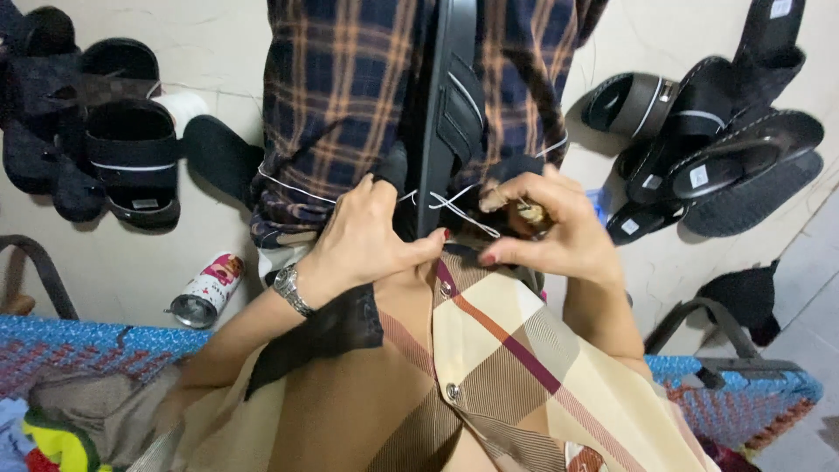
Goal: The person sits on the floor and uses a needle and thread to sew a black shoe held between their legs. They repeatedly push the needle through the shoe material and pull the thread tight to secure the stitching.
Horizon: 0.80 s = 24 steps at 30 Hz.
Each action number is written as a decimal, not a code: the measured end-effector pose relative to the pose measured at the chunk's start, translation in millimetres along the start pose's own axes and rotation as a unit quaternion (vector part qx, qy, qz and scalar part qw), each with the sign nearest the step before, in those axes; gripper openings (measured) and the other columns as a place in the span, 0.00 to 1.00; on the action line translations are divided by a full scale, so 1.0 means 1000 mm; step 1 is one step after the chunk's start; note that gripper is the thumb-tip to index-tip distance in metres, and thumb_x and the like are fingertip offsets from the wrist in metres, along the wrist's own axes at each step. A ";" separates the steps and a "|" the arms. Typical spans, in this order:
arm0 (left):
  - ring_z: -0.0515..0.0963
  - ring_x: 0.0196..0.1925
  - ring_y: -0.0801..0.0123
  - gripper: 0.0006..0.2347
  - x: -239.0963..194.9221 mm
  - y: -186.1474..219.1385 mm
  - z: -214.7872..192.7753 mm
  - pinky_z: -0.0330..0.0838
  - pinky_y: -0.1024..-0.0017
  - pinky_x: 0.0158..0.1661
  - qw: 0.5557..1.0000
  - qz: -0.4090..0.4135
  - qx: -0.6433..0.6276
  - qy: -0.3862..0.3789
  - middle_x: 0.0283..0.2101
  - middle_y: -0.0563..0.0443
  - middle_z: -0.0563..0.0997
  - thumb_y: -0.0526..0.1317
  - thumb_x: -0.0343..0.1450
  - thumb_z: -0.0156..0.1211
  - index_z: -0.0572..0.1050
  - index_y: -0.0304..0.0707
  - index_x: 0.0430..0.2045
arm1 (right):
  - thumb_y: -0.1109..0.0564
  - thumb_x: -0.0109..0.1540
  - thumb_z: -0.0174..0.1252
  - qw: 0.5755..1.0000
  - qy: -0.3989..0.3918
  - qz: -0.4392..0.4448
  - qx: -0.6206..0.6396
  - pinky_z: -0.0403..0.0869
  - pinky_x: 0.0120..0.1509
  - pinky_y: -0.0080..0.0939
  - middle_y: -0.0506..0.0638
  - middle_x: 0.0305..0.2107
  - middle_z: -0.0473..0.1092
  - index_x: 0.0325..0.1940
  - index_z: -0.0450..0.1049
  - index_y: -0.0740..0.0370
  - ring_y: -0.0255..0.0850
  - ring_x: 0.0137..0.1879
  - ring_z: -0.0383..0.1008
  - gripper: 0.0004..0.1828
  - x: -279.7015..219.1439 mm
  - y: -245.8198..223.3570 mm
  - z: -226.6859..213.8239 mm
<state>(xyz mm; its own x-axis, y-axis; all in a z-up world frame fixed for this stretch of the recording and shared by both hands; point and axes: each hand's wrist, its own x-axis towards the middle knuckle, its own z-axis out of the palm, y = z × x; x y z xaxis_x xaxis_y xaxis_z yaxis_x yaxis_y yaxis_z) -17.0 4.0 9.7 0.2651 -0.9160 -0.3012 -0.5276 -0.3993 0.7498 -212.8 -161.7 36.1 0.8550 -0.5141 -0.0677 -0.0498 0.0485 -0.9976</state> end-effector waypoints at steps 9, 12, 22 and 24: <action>0.76 0.39 0.46 0.28 -0.001 0.008 -0.035 0.74 0.58 0.41 0.989 -0.010 -0.131 0.061 0.34 0.38 0.69 0.48 0.53 0.82 0.71 0.32 0.37 | 0.64 0.55 0.71 1.000 0.013 -0.006 0.021 0.75 0.41 0.39 0.56 0.28 0.74 0.30 0.80 0.65 0.43 0.33 0.74 0.05 -0.002 0.019 0.014; 0.76 0.49 0.34 0.36 0.002 0.011 -0.028 0.75 0.50 0.46 0.996 -0.006 -0.086 0.030 0.47 0.30 0.68 0.55 0.53 0.81 0.71 0.34 0.50 | 0.63 0.53 0.71 0.982 -0.047 0.054 0.175 0.72 0.34 0.34 0.53 0.23 0.73 0.27 0.79 0.68 0.35 0.27 0.71 0.07 -0.003 0.036 0.012; 0.77 0.31 0.58 0.16 0.006 0.008 -0.037 0.73 0.70 0.35 0.975 0.017 -0.221 0.031 0.27 0.53 0.63 0.49 0.62 0.78 0.75 0.39 0.24 | 0.57 0.49 0.64 0.796 -0.192 -0.113 -0.563 0.70 0.24 0.43 0.43 0.11 0.63 0.36 0.80 0.52 0.42 0.16 0.70 0.11 0.037 -0.053 -0.010; 0.80 0.41 0.55 0.15 0.000 -0.006 -0.030 0.76 0.73 0.35 0.959 0.015 -0.272 0.080 0.32 0.47 0.68 0.39 0.64 0.74 0.75 0.33 0.38 | 0.59 0.52 0.62 0.822 -0.098 -0.171 -0.534 0.70 0.24 0.41 0.43 0.12 0.60 0.39 0.81 0.55 0.41 0.17 0.67 0.12 0.023 -0.003 0.004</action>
<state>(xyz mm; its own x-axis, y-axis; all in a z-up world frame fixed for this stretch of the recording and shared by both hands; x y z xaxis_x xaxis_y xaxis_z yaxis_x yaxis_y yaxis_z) 10.1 7.2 23.1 0.4005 -0.8913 -0.2128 -0.0487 -0.2526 0.9664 -190.9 -170.7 38.0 0.9748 -0.1887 0.1189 -0.1248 -0.9034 -0.4102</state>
